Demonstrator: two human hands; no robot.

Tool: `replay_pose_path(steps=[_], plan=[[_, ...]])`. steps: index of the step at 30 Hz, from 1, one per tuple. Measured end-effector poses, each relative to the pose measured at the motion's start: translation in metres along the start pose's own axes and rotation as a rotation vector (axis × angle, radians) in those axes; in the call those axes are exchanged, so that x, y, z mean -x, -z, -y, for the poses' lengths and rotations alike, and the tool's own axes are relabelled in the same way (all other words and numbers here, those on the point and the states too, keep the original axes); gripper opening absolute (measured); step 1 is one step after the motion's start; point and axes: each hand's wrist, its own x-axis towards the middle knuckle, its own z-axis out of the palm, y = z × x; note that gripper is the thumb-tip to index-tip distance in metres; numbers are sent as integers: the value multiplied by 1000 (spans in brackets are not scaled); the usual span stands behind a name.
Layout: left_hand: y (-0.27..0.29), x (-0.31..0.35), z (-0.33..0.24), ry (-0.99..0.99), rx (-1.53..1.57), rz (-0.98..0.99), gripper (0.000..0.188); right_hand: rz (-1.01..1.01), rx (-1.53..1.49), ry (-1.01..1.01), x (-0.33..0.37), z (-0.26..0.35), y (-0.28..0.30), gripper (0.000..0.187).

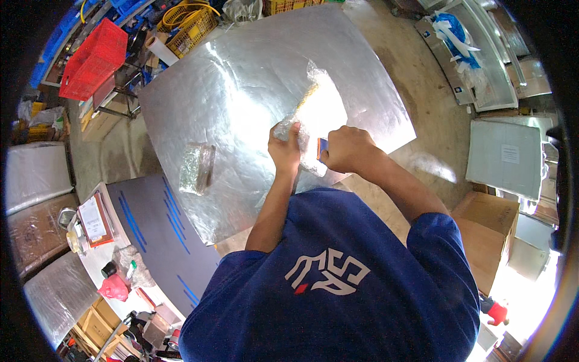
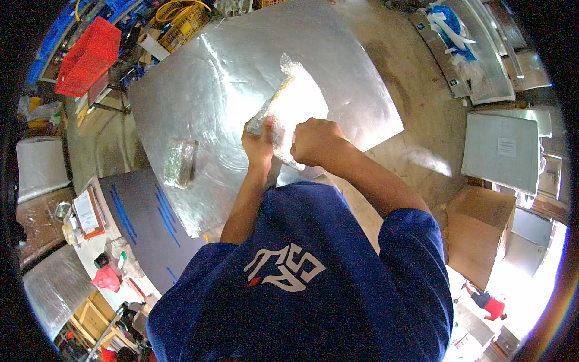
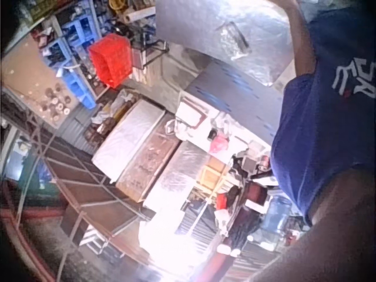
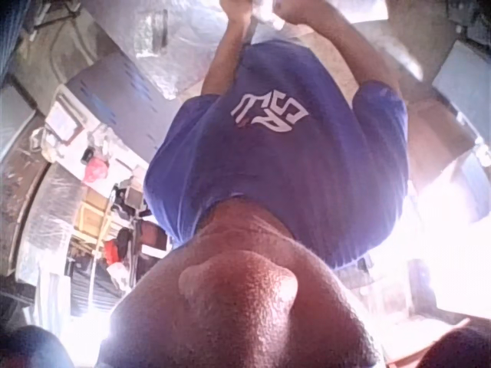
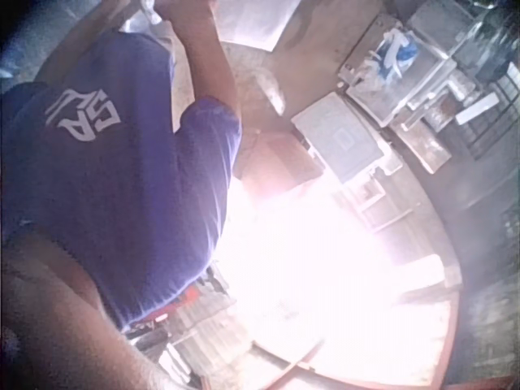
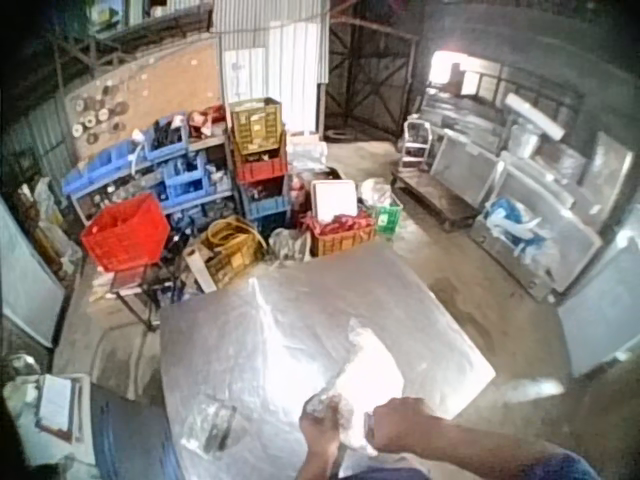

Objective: The person wraps a small item with bubble wrap and secures it with tape. Then the person wraps the bubble-wrapped item with a roll of clear plastic wrap, smoothing and folding the edges, and secures the package with tape.

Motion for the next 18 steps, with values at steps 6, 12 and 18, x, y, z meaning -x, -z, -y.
replay_pose_path(steps=[6,12,18], plan=[[10,-8,3,-27,16,-70,50,199,218,39,8,-31,-28,43],[42,-10,4,79,-108,-106,134,-71,-153,-241,3,-120,-82,48],[57,-4,44,-76,-382,-298,146,-404,-273,-154,-43,-187,-184,62]])
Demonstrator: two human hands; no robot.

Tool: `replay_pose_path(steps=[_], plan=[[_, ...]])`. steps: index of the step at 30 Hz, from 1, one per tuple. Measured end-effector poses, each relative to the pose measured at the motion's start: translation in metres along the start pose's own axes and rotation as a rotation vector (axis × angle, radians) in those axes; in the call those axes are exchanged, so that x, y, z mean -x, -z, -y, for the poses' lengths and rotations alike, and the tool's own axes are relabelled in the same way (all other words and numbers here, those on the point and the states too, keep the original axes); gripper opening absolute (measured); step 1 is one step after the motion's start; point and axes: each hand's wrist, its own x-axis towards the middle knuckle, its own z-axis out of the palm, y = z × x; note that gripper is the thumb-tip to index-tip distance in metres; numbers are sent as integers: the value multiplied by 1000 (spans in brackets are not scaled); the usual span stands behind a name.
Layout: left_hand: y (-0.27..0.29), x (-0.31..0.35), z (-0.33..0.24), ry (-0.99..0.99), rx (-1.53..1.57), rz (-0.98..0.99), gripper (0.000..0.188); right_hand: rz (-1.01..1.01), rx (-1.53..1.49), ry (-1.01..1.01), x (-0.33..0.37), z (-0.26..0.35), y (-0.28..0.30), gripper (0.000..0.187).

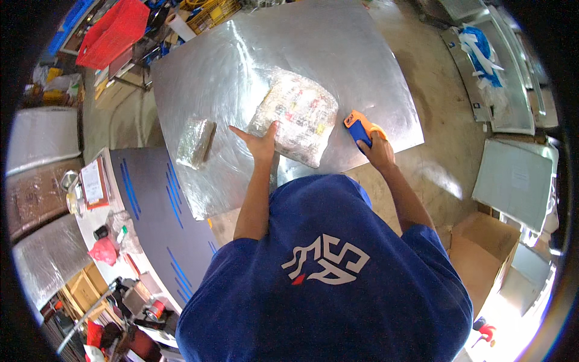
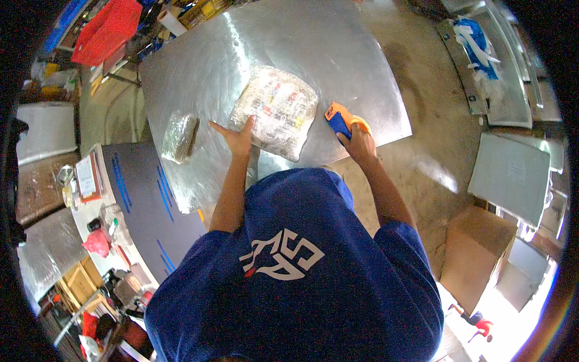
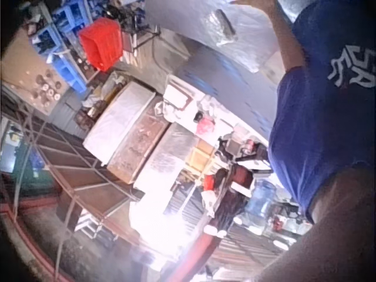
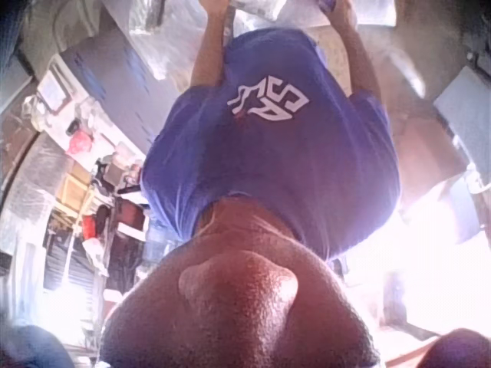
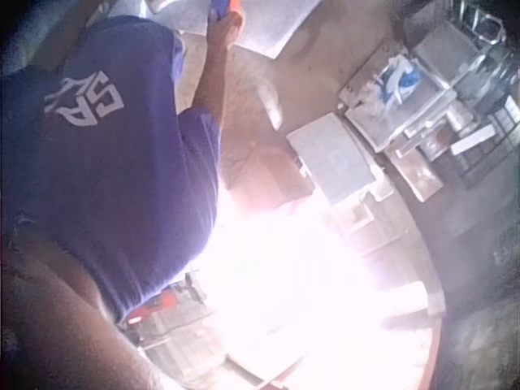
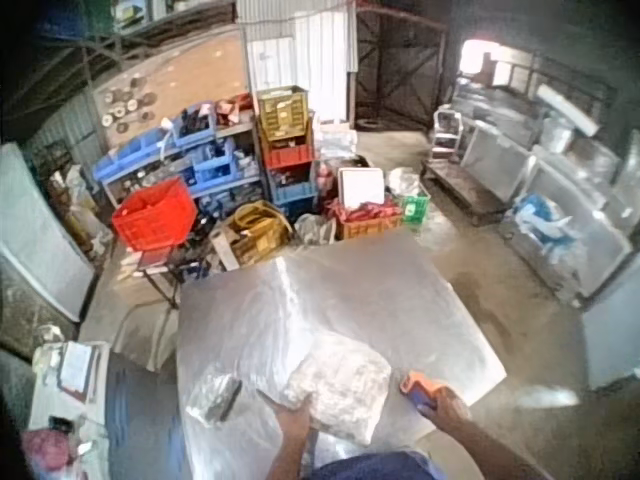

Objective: The person wraps a small item with bubble wrap and secures it with tape. Then the person wraps the bubble-wrapped item with a roll of clear plastic wrap, smoothing and folding the edges, and secures the package with tape.

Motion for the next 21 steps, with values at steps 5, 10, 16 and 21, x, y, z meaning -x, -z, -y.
replay_pose_path(steps=[5,10,16,21], plan=[[-4,19,10,39,-41,21,150,-411,-21,345,-6,-13,-39,57],[-8,25,42,89,-123,-70,150,-96,-63,798,7,91,-28,72],[-17,30,-3,85,-107,-176,146,106,239,1055,-3,95,-76,83],[-17,42,-58,-120,-173,-110,141,700,-4,827,2,156,44,65]])
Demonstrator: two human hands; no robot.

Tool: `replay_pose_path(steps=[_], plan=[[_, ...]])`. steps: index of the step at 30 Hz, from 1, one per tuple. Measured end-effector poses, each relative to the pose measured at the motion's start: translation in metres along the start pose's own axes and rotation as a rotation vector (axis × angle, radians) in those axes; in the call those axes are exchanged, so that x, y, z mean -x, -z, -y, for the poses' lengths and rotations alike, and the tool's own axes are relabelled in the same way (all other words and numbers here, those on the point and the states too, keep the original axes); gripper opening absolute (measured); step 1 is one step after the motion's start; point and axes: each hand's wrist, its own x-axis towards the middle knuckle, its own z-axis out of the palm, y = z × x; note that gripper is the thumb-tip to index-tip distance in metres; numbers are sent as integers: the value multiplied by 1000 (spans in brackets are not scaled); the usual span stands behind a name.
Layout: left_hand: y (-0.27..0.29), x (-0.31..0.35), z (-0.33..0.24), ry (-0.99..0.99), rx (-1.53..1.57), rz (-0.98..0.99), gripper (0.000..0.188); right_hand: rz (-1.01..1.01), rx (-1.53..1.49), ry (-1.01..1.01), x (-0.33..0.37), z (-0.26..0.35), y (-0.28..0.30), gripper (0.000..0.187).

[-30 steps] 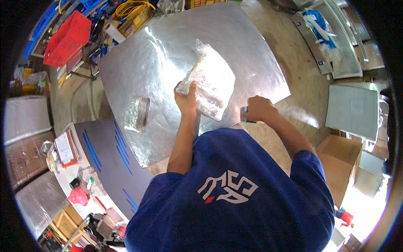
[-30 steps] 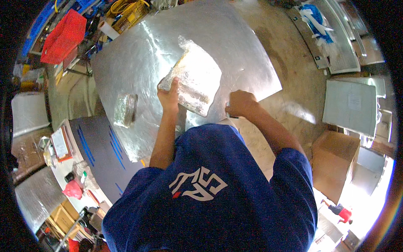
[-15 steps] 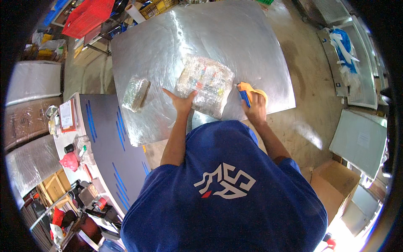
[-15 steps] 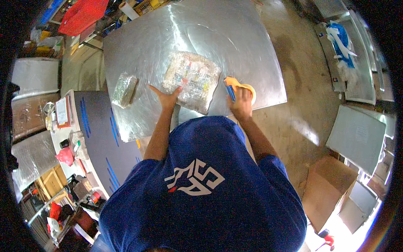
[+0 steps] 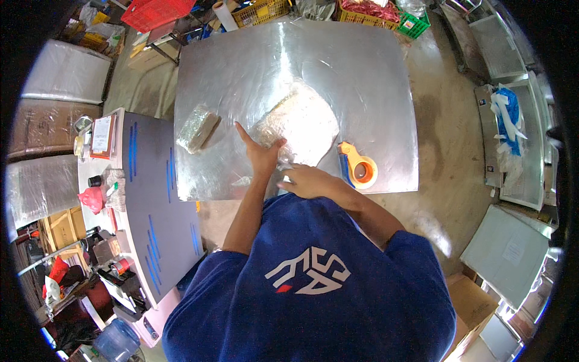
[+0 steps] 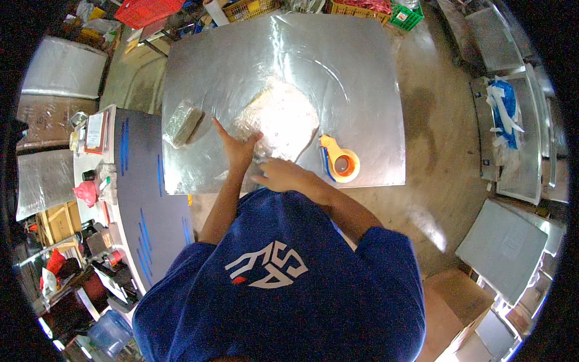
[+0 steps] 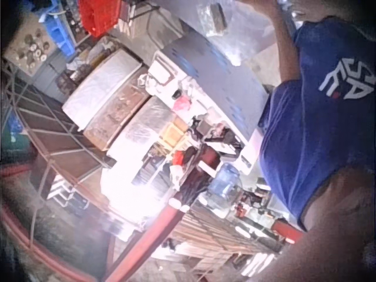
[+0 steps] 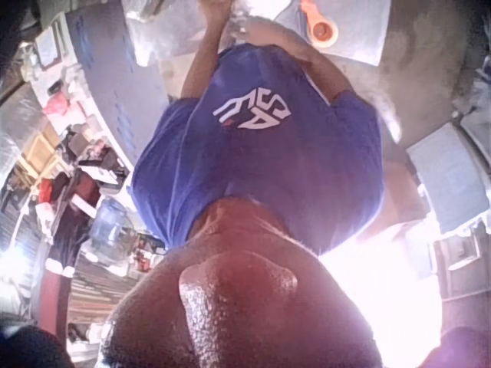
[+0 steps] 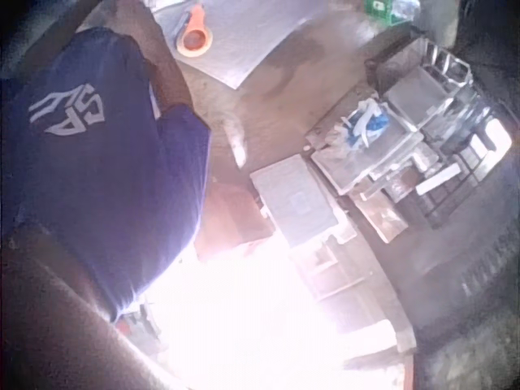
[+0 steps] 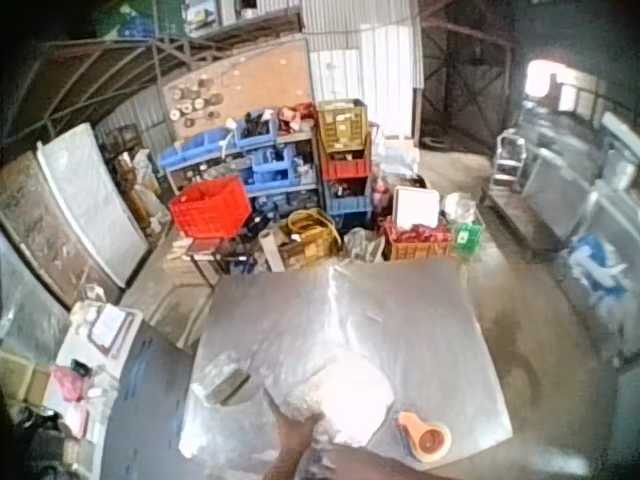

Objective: The person wraps a small item with bubble wrap and secures it with tape. Then the person wraps the bubble-wrapped item with a roll of clear plastic wrap, smoothing and folding the edges, and secures the package with tape.

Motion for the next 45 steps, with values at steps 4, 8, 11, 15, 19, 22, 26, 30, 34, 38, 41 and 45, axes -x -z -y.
replay_pose_path(steps=[4,8,11,15,19,22,26,30,34,38,41,45], plan=[[3,15,-11,-437,-618,24,139,-560,-438,695,62,98,111,37],[5,29,-12,-69,-209,7,131,-614,-250,1188,91,177,166,38],[5,25,14,-442,-226,-13,132,-388,-131,1176,98,203,178,38],[7,22,52,-540,-314,96,137,-324,-113,1139,99,203,179,37],[25,46,66,-567,-232,-5,139,-310,-156,1118,94,196,176,37],[40,46,63,-372,-281,-10,141,-284,-126,1089,100,191,177,37],[56,62,68,-302,-308,-21,140,-135,-89,910,99,170,162,36],[70,66,74,-605,-301,88,140,-636,-335,345,64,74,104,22],[90,70,66,-831,-304,137,141,-1054,-363,-89,77,-30,58,44],[100,58,44,-902,-310,164,139,-811,-484,97,80,-41,36,42],[108,44,28,-813,-393,233,132,-810,-502,70,73,-41,35,31],[105,41,-14,-742,-424,71,115,-868,-516,2,61,-48,26,28]])
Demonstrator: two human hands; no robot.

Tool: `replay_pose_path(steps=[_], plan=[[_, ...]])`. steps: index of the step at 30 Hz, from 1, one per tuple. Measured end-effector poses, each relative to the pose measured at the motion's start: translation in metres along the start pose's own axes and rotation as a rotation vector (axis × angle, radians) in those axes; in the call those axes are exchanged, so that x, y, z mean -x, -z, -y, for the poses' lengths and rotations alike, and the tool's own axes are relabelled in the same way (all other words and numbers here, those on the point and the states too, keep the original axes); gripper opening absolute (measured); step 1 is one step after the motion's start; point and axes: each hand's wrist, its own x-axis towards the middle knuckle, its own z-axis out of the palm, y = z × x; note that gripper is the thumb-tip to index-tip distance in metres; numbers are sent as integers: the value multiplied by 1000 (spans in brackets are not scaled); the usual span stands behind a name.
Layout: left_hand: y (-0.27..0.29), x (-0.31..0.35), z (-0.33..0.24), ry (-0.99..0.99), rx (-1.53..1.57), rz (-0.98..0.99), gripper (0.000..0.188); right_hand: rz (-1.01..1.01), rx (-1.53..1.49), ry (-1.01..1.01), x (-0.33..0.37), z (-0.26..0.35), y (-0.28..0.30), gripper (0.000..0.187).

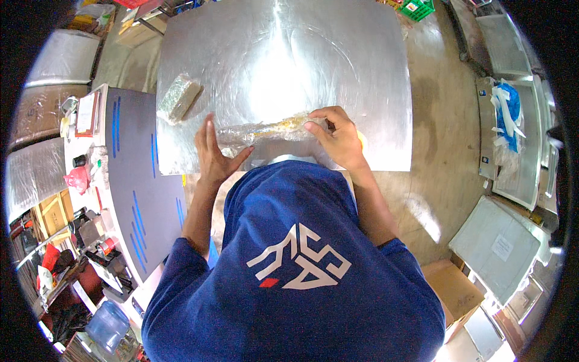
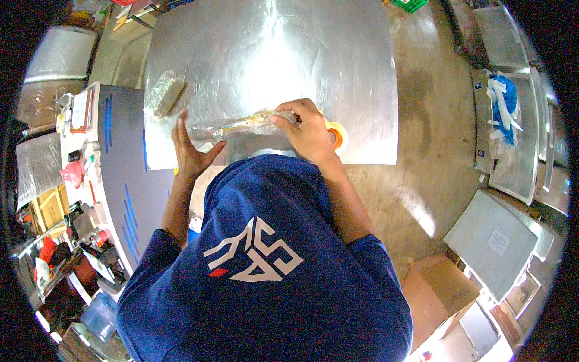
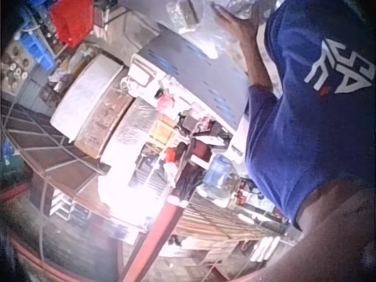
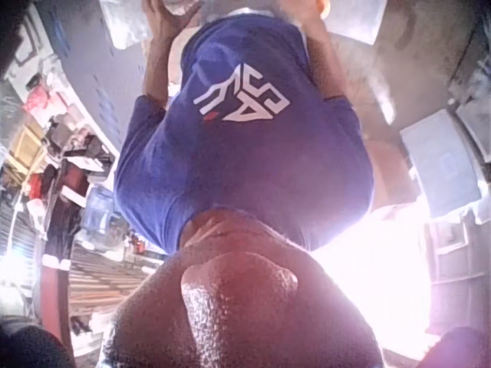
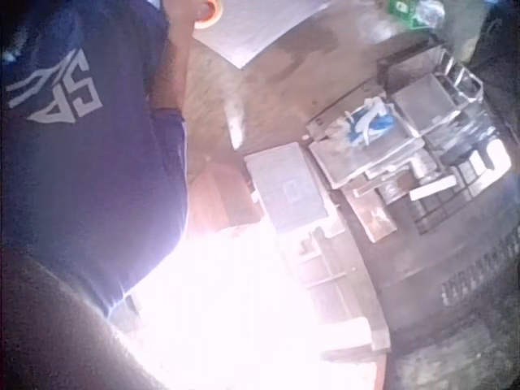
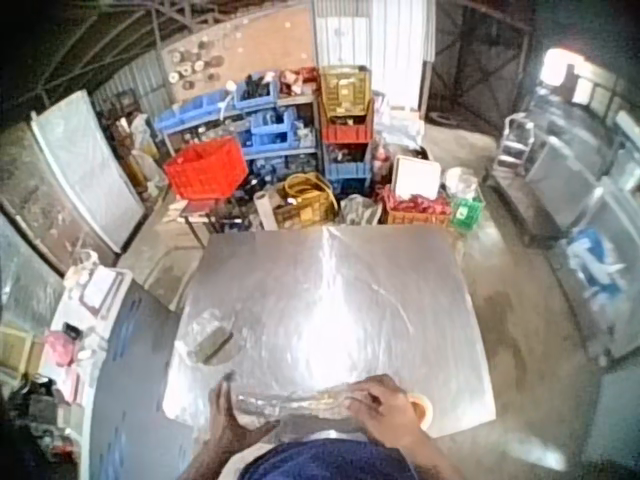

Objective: The person wraps a small item with bubble wrap and secures it with tape. Then the person wraps the bubble-wrapped item with a roll of clear plastic wrap, smoothing and folding the edges, and secures the package with tape.

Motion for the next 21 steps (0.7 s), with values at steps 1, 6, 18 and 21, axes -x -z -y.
replay_pose_path(steps=[1,6,18,21], plan=[[5,-8,-16,-15,-21,-91,107,-26,4,-11,-1,-6,-5,26],[2,-4,-90,173,234,-65,34,-46,-35,-175,-7,4,-15,27],[-18,-34,-117,1061,504,401,50,220,-597,-416,14,19,-16,15],[-22,-21,-119,1166,717,364,41,409,-461,-422,14,14,-6,17]])
